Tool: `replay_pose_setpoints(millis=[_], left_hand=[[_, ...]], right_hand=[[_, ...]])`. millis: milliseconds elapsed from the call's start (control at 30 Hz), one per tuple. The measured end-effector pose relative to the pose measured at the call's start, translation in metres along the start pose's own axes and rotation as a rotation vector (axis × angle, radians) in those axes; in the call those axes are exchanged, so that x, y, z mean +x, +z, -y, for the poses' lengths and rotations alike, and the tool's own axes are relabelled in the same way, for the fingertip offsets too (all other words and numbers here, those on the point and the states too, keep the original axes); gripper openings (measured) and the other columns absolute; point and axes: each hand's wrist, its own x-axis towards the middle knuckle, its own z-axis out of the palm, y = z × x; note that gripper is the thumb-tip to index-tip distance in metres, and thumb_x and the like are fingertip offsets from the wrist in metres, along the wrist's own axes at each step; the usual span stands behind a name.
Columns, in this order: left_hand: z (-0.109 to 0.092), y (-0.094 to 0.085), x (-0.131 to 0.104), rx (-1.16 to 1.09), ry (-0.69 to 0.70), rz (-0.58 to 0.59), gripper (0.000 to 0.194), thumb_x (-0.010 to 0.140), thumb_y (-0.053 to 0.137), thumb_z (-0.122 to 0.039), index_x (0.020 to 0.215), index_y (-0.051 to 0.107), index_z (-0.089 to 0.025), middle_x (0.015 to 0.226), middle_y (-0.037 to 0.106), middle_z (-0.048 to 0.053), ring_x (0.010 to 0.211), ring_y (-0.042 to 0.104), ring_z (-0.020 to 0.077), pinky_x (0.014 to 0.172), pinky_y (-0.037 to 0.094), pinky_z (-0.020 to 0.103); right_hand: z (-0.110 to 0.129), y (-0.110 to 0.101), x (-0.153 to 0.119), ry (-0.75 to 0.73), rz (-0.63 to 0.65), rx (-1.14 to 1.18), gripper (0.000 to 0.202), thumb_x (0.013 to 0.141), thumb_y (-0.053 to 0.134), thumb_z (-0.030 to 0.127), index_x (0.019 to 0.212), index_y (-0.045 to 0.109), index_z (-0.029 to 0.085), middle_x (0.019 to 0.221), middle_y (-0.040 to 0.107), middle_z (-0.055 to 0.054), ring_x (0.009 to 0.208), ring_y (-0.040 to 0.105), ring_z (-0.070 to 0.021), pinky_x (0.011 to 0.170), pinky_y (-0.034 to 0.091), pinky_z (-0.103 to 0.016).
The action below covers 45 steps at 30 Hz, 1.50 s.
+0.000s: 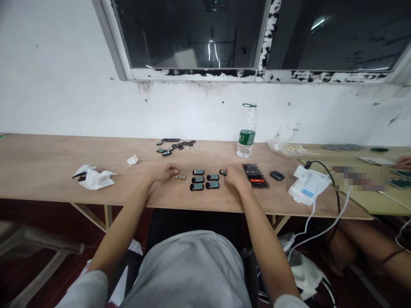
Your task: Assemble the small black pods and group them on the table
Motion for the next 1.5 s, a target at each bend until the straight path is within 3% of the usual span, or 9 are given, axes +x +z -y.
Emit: replay_pose_setpoints(millis=[300,467,567,733,900,1000,1133,1300,1500], left_hand=[[0.001,0.003,0.001,0.015,0.009,0.024,0.034,0.080,0.065,-0.045,0.100,0.076,-0.019,0.092,0.079,0.008,0.086,0.070,0.0264,0.080,0.055,0.035],[-0.004,0.002,0.000,0.043,-0.002,0.031,0.032,0.084,0.062,-0.040,0.104,0.075,-0.018,0.095,0.078,0.008,0.086,0.070,0.0260,0.082,0.055,0.035],[-0.007,0.002,0.000,0.041,0.024,-0.002,0.031,0.085,0.062,-0.040,0.101,0.075,-0.018,0.097,0.078,0.009,0.088,0.070,0.0265,0.081,0.055,0.036],[-0.020,-0.004,-0.002,-0.062,0.191,-0.140,0.033,0.092,0.058,-0.042,0.102,0.075,-0.017,0.109,0.076,0.010,0.095,0.070,0.0241,0.082,0.056,0.034],[-0.054,-0.007,-0.013,-0.058,0.310,-0.282,0.030,0.096,0.056,-0.039,0.099,0.076,-0.017,0.099,0.077,0.008,0.085,0.070,0.0208,0.074,0.055,0.031],[-0.079,0.001,-0.020,-0.041,0.435,-0.329,0.029,0.099,0.055,-0.038,0.098,0.074,-0.017,0.098,0.076,0.007,0.084,0.069,0.0193,0.075,0.056,0.031],[-0.101,0.019,-0.023,-0.016,0.633,-0.406,0.024,0.101,0.053,-0.030,0.111,0.071,-0.018,0.107,0.072,0.009,0.097,0.069,0.0194,0.086,0.057,0.033],[-0.098,0.034,-0.015,0.069,0.742,-0.481,0.025,0.101,0.053,-0.022,0.122,0.068,-0.021,0.120,0.070,0.010,0.110,0.068,0.0205,0.097,0.057,0.037],[-0.091,0.035,-0.010,0.079,0.810,-0.546,0.022,0.099,0.057,-0.020,0.116,0.072,-0.021,0.114,0.074,0.009,0.104,0.071,0.0194,0.092,0.060,0.034]], right_hand=[[-0.010,0.000,0.006,0.003,-0.035,0.066,0.013,0.080,0.065,0.011,0.091,0.069,0.017,0.098,0.074,-0.011,0.087,0.065,-0.0231,0.074,0.042,-0.027],[-0.006,-0.002,0.006,0.025,-0.108,0.132,0.029,0.074,0.066,0.006,0.101,0.068,0.017,0.105,0.074,-0.011,0.093,0.066,-0.0241,0.079,0.045,-0.028],[0.001,-0.008,0.005,0.029,-0.134,0.207,0.020,0.079,0.064,0.010,0.098,0.070,0.015,0.105,0.074,-0.014,0.097,0.067,-0.0261,0.085,0.046,-0.031],[0.014,-0.018,0.002,-0.100,-0.254,0.425,0.024,0.084,0.059,0.020,0.104,0.070,0.015,0.108,0.074,-0.012,0.098,0.068,-0.0258,0.088,0.050,-0.035],[0.034,-0.024,-0.003,-0.221,-0.258,0.583,0.022,0.084,0.061,0.026,0.101,0.072,0.018,0.104,0.076,-0.009,0.089,0.070,-0.0233,0.079,0.054,-0.033],[0.052,-0.029,-0.010,-0.234,-0.258,0.665,0.025,0.085,0.064,0.031,0.103,0.073,0.017,0.105,0.077,-0.010,0.078,0.071,-0.0214,0.072,0.056,-0.033],[0.072,-0.036,-0.022,-0.264,-0.188,0.753,0.026,0.086,0.065,0.035,0.104,0.073,0.018,0.104,0.077,-0.009,0.077,0.071,-0.0207,0.070,0.057,-0.032],[0.082,-0.037,-0.027,-0.311,-0.136,0.800,0.025,0.088,0.065,0.034,0.106,0.073,0.018,0.103,0.076,-0.008,0.079,0.072,-0.0192,0.074,0.058,-0.031],[0.083,-0.034,-0.027,-0.303,-0.079,0.863,0.026,0.088,0.066,0.035,0.108,0.072,0.019,0.105,0.077,-0.009,0.077,0.073,-0.0195,0.069,0.059,-0.031]])
